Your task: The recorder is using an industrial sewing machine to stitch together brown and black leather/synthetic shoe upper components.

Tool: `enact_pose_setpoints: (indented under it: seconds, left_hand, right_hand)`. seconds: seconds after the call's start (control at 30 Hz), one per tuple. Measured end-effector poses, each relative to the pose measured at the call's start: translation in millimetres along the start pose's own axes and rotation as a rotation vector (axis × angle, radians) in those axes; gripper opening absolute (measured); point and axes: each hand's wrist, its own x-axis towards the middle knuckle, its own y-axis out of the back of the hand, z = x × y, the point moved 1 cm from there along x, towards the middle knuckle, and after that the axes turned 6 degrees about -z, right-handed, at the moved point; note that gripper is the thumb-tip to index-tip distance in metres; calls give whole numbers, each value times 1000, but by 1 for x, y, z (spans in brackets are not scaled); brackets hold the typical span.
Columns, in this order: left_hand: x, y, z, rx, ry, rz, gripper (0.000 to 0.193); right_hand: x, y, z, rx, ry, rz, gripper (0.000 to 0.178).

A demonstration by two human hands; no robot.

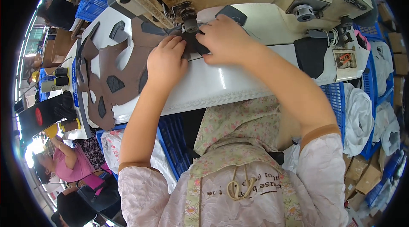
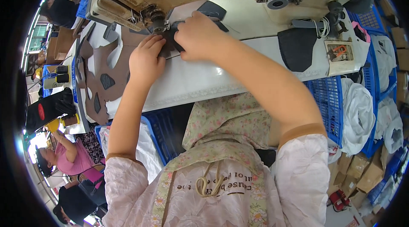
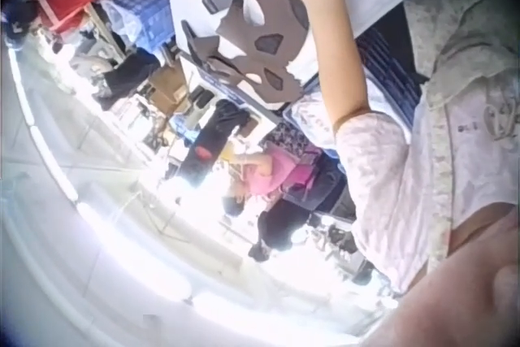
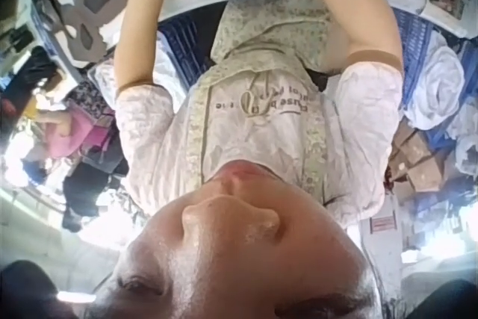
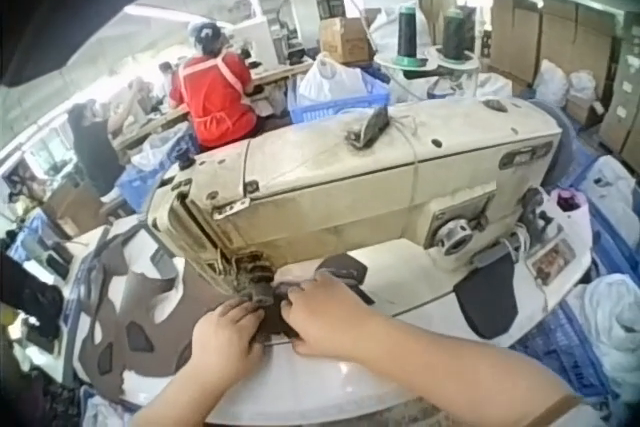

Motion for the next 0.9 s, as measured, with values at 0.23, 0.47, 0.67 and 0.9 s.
enact_pose_setpoints:
  seconds: [0.23,0.47,0.67,0.9]
  left_hand:
    - [-5,-6,-10,-115,-43,38,42]
    - [-2,-10,-18,-122,-135,57,44]
    - [-6,-13,-26,-91,-183,69,45]
    - [-6,-18,-35,-167,-205,137,45]
  right_hand:
    - [3,7,-9,-65,115,-199,32]
    - [-8,-22,-9,-125,96,62,38]
    - [-11,-26,-16,-88,4,120,36]
    - [-14,-34,-11,-50,-24,204,35]
